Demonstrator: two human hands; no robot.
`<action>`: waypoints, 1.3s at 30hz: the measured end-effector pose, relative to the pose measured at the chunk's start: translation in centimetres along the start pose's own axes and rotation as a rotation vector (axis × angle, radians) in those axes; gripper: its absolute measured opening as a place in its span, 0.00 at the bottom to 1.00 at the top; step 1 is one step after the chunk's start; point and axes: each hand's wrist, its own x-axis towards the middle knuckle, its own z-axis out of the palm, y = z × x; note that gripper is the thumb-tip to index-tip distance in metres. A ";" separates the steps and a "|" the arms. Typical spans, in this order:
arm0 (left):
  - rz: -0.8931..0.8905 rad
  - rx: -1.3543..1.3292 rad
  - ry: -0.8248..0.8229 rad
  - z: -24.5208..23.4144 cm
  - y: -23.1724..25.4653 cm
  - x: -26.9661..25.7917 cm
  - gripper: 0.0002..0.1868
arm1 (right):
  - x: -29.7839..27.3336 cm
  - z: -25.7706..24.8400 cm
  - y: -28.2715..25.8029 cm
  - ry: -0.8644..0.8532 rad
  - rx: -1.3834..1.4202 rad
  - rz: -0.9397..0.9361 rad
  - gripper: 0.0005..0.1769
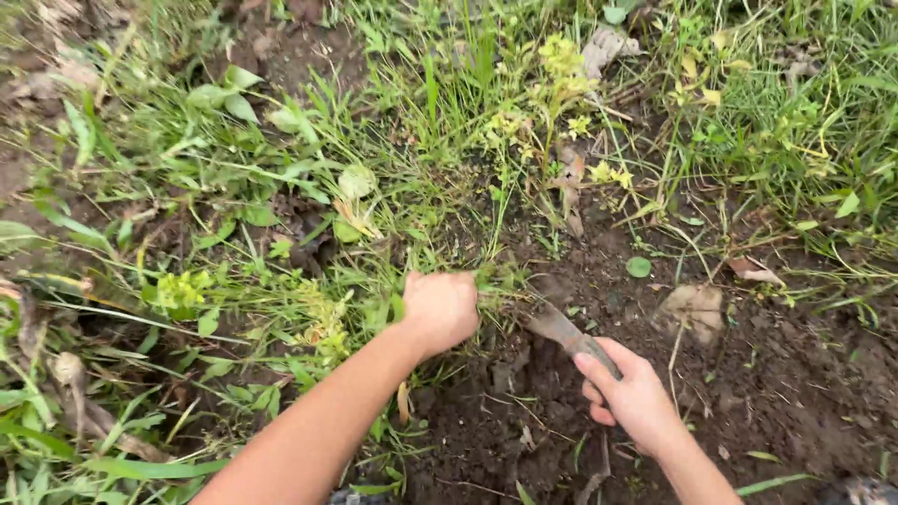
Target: The person uses a small hand hoe to loosen soil and remove weeds from a garden bed. They repeatedly scrape the ground, pull up clumps of grass and weeds by hand, and clear the area around a small plant.
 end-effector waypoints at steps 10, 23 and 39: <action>-0.107 0.070 0.128 2.7 -7.9 -16.3 0.13 | -3.8 -8.4 5.2 0.112 -0.202 0.023 0.22; 0.126 0.136 0.067 4.1 -10.0 -15.7 0.18 | 3.1 -0.9 7.0 -0.186 0.042 0.174 0.19; 0.057 0.305 -0.101 -2.1 -5.8 -7.3 0.57 | 0.7 1.1 6.3 -0.008 -0.086 0.082 0.19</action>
